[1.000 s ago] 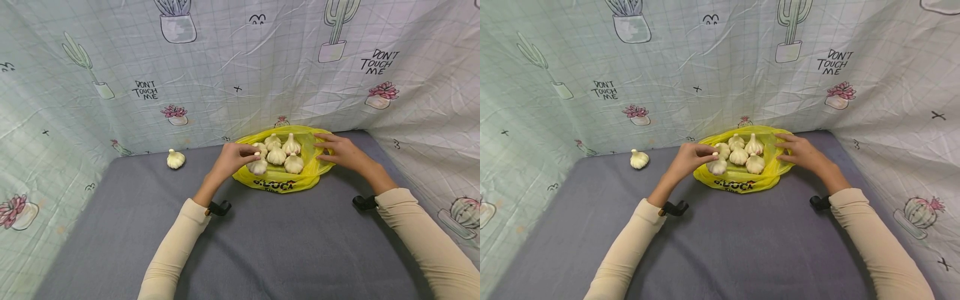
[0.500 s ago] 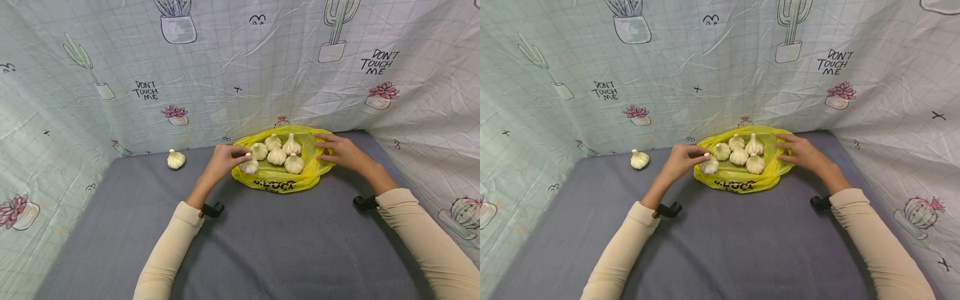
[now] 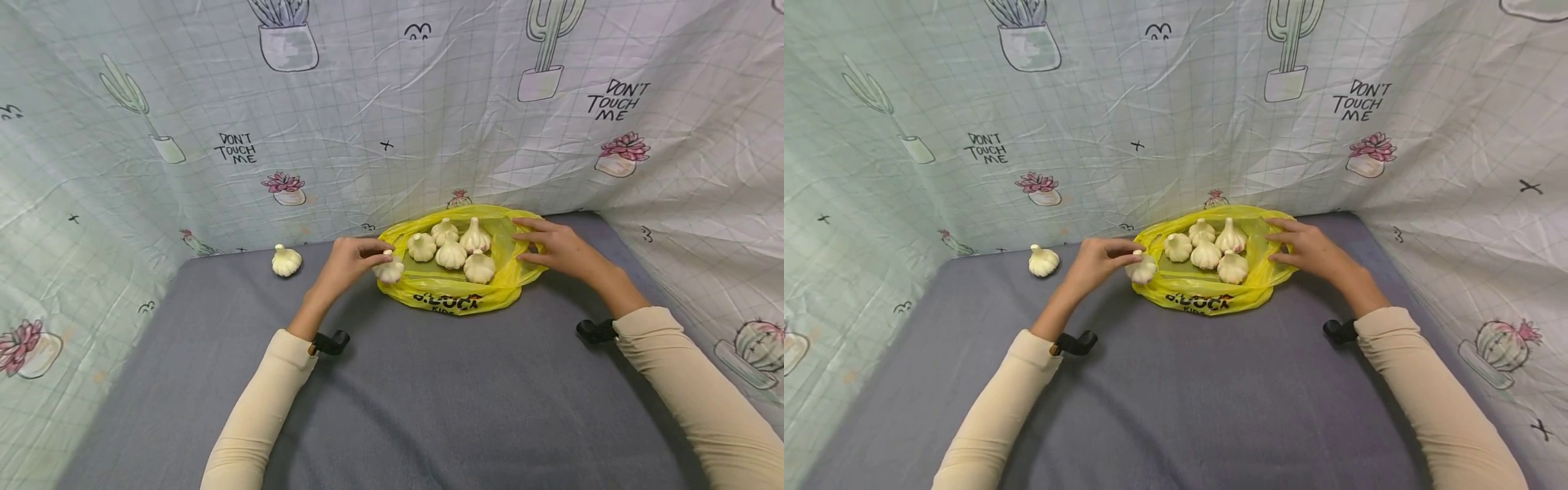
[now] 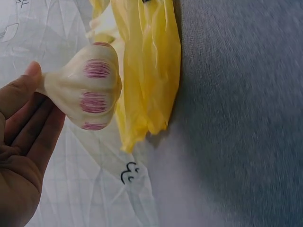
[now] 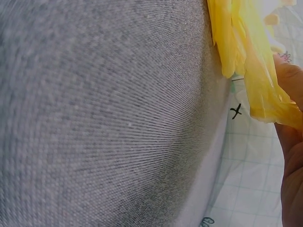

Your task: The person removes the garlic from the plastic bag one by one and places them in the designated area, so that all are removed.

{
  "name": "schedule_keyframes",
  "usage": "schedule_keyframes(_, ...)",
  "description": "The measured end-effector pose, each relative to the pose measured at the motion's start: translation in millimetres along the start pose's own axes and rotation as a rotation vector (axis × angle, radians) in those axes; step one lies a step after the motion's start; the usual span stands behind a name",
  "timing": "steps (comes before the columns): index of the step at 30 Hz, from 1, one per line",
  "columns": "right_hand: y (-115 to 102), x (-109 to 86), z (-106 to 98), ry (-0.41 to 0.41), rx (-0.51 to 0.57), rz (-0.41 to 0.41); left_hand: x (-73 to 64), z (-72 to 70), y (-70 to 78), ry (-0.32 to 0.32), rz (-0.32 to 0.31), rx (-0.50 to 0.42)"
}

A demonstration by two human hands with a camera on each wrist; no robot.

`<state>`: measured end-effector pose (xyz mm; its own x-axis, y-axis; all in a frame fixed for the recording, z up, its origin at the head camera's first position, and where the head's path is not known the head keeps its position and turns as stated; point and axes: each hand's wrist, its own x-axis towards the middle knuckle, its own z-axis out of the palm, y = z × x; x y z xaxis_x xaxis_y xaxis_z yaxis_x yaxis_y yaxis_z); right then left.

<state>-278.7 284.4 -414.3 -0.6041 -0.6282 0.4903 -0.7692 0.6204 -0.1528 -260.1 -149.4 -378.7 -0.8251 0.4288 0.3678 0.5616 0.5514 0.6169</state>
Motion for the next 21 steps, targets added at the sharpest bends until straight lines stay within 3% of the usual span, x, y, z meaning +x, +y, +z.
schedule_keyframes(8,0,0.6,2,-0.013,0.003,0.006,-3.2,-10.4,-8.7,0.028,0.012,0.026)
schedule_keyframes(21,2,0.2,3,-0.021,0.0,0.003,-10.5,-20.4,-15.1,0.022,-0.027,0.027)
